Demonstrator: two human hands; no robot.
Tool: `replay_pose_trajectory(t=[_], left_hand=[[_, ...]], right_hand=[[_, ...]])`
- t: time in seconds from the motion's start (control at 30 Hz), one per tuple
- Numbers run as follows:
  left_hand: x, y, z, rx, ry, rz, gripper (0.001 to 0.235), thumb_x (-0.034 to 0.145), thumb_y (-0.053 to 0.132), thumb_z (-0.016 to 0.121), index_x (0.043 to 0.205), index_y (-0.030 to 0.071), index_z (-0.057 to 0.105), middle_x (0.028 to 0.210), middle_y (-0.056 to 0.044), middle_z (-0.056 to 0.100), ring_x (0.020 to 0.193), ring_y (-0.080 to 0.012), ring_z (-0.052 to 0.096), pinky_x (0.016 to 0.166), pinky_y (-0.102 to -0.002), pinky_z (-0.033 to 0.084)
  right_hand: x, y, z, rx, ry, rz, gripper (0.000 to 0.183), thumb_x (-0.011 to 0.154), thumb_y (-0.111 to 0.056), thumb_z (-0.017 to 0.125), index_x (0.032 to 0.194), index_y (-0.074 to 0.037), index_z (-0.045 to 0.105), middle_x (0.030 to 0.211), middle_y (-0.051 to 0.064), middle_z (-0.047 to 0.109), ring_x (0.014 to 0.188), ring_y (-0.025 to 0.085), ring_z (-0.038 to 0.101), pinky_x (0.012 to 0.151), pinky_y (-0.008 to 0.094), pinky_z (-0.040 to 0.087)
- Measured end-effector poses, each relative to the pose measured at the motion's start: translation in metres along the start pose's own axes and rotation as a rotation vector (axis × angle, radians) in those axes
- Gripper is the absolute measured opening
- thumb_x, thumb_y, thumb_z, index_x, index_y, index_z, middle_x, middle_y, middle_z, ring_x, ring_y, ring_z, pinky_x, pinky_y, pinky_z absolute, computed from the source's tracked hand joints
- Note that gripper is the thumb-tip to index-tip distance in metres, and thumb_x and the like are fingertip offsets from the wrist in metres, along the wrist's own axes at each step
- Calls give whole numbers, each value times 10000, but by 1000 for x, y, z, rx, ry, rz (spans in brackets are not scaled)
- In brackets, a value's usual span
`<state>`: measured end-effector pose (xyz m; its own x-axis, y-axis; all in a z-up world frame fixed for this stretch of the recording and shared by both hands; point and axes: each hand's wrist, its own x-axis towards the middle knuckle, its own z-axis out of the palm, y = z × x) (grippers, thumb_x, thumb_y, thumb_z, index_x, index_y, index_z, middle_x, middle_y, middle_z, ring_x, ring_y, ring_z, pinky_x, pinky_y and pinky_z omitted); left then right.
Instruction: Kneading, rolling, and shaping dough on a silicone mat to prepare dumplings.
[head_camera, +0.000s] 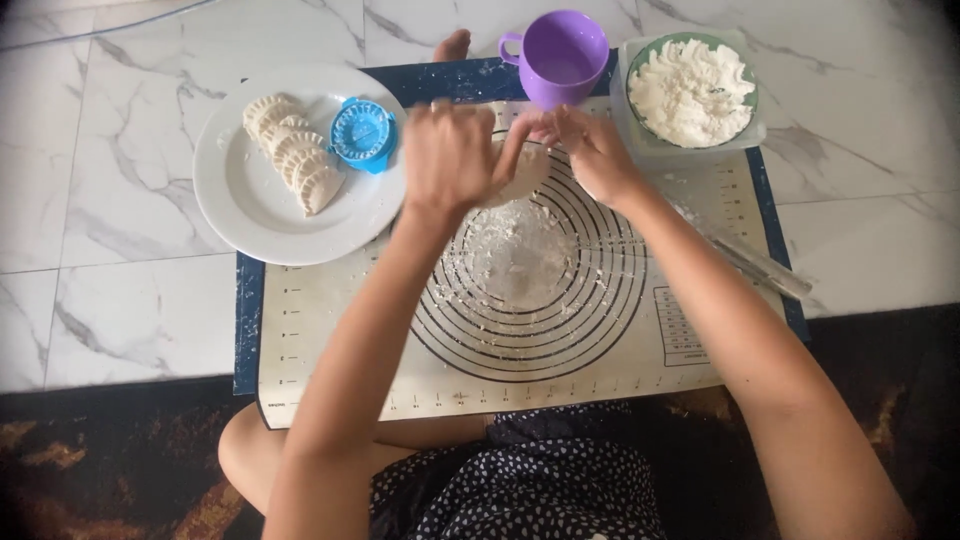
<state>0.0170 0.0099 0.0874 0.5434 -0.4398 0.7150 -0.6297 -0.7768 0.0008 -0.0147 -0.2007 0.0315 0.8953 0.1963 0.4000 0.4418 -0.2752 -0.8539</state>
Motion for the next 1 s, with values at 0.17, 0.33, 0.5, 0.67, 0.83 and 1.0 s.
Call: replay_pose_trajectory(t=[0.17, 0.33, 0.5, 0.67, 0.83, 1.0], left_hand=[[27, 1, -20, 288, -226, 233, 839, 1130, 669, 352, 466, 200, 559, 446, -10, 533, 1032, -158, 720, 789, -333, 458], [8, 13, -15, 153, -184, 180, 750, 1082, 651, 471, 500, 194, 596, 434, 40, 464, 402, -141, 458, 550, -305, 403], [-8, 30, 0, -54, -248, 54, 510, 998, 581, 345, 997, 235, 721, 655, -68, 715, 703, -286, 748, 682, -451, 531], [-30, 46, 5, -185, -153, -95, 532, 1020, 600, 327, 999, 170, 639, 847, -92, 707, 826, -325, 741, 692, -449, 561], [-42, 43, 6, -446, -323, -311, 680, 1037, 614, 204, 1260, 95, 583, 1132, -158, 662, 1059, -381, 678, 855, -506, 539], [-51, 47, 6, -549, -256, -332, 734, 1041, 572, 138, 1477, 55, 422, 1465, -185, 473, 1312, -375, 500, 1037, -545, 417]], right_hand=[[-10, 7, 3, 17, 73, 185, 570, 1063, -528, 334, 1134, -59, 650, 1063, 86, 683, 1003, 173, 650, 953, 347, 534], [-4, -1, 25, 83, 102, 39, 523, 1098, -468, 284, 1110, -96, 652, 1222, 106, 674, 1141, 226, 662, 1077, 401, 540], [0, -61, 56, 108, 232, 108, 626, 1081, -520, 170, 906, -133, 630, 845, 9, 621, 868, 131, 589, 870, 361, 460], [-21, -34, 73, 37, 285, 182, 678, 1085, -497, 117, 1185, -55, 620, 1125, 189, 705, 1072, 316, 663, 953, 497, 478], [-27, -25, 81, -203, 206, 198, 736, 1106, -415, 3, 1235, -21, 612, 1148, 273, 666, 1050, 418, 649, 839, 526, 534], [-22, -36, 74, -178, 67, 254, 599, 1074, -358, 161, 1164, -31, 655, 1093, 256, 682, 1033, 395, 661, 846, 512, 526]])
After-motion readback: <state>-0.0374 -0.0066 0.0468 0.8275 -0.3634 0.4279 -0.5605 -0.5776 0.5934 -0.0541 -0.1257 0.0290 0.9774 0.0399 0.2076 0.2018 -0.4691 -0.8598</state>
